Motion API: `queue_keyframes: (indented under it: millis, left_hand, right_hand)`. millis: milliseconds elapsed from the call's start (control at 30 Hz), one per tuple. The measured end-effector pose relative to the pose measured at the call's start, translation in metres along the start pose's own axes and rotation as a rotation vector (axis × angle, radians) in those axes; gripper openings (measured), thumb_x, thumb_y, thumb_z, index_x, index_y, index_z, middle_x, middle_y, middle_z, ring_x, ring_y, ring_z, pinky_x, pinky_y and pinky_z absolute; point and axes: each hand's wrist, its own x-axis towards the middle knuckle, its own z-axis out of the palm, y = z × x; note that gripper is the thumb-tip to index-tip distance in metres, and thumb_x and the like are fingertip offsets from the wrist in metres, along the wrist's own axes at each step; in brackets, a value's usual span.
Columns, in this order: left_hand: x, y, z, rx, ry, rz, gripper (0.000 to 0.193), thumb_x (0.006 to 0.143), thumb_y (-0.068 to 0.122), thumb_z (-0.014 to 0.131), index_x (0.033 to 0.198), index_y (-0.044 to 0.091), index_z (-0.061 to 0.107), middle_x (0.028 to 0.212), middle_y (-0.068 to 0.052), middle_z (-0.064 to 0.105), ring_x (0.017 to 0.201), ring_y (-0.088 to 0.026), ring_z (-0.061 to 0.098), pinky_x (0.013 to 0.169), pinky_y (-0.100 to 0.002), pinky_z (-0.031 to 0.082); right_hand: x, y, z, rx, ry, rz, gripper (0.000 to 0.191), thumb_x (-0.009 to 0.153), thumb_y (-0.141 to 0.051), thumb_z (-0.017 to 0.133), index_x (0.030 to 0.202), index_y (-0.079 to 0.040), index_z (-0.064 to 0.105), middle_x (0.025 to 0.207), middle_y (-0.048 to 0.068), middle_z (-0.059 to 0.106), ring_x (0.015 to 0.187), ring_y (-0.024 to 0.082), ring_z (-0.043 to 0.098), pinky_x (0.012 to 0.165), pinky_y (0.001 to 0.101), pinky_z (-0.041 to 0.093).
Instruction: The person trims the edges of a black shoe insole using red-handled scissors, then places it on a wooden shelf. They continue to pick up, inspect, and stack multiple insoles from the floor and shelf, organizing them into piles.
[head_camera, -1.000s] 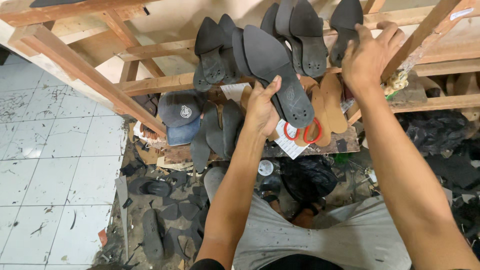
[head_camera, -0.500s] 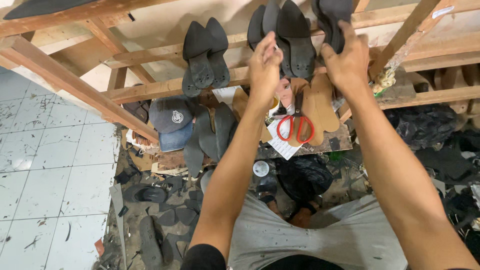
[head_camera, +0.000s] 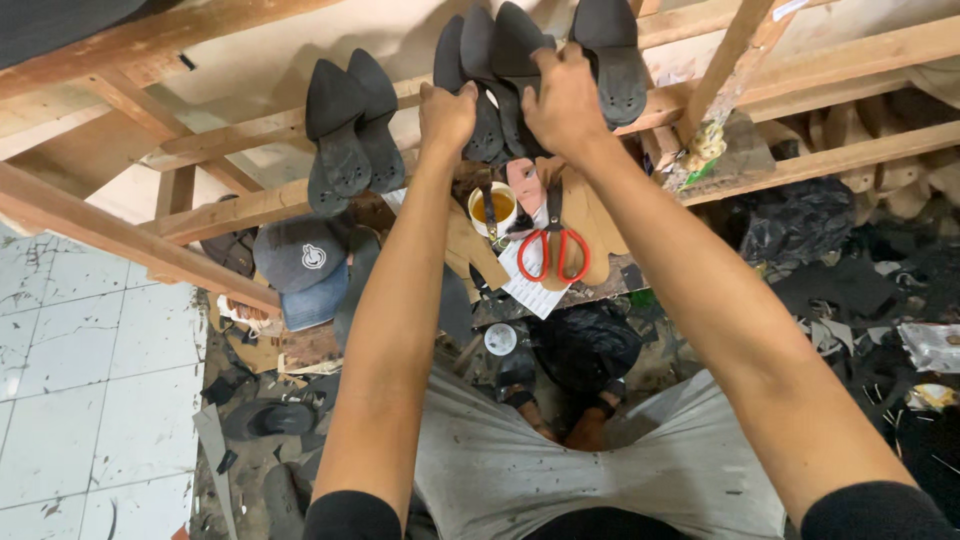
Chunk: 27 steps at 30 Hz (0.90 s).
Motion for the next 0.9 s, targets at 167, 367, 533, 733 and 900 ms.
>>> queue_keyframes:
  millis: [167,367,533,733,900]
  left_hand:
    - [0.007,0.012,0.007,-0.1,-0.027,-0.151,0.086,0.072,0.022,0.087,0.133,-0.017,0.041,0.126,-0.033,0.061,0.116,-0.037,0.066,0.094,-0.041,0.055]
    - [-0.005,0.007,0.004,-0.627,-0.211,-0.191,0.062,0.077,0.013,0.075,0.122,-0.027,0.06,0.112,-0.032,0.07,0.092,-0.036,0.07,0.066,-0.045,0.057]
    - [-0.026,0.001,0.014,-0.735,-0.168,-0.197,0.065,0.085,0.016,0.067,0.135,-0.014,0.037,0.121,-0.031,0.06,0.104,-0.032,0.066,0.078,-0.044,0.06]
    - [-0.029,0.005,0.007,-0.538,-0.115,-0.079,0.072,0.093,0.028,0.074,0.137,-0.017,0.039,0.132,-0.032,0.058,0.116,-0.03,0.061,0.097,-0.041,0.05]
    - [-0.036,0.015,-0.01,-0.631,-0.322,-0.079,0.06,0.074,0.016,0.076,0.119,-0.021,0.062,0.113,-0.03,0.072,0.092,-0.035,0.072,0.072,-0.048,0.06]
  right_hand:
    - [0.016,-0.027,0.021,-0.154,-0.161,0.229,0.033,0.092,-0.031,0.072,0.102,0.001,0.072,0.111,0.04,0.059,0.104,0.055,0.059,0.09,0.0549,0.048]
    - [0.016,-0.03,0.015,0.097,-0.102,0.191,0.032,0.085,-0.019,0.066,0.109,0.003,0.073,0.101,0.031,0.07,0.101,0.043,0.068,0.092,0.046,0.052]
    - [0.006,-0.034,0.019,0.253,-0.081,0.166,0.034,0.093,-0.02,0.063,0.117,0.002,0.072,0.113,0.028,0.071,0.11,0.042,0.067,0.099,0.044,0.05]
    - [0.013,-0.032,0.01,0.344,-0.153,0.361,0.037,0.085,-0.025,0.07,0.112,0.0,0.074,0.109,0.021,0.073,0.104,0.032,0.07,0.091,0.038,0.052]
    - [0.033,-0.044,-0.004,0.532,-0.23,0.632,0.035,0.083,-0.021,0.069,0.109,0.002,0.071,0.106,0.019,0.075,0.094,0.025,0.072,0.082,0.0361,0.057]
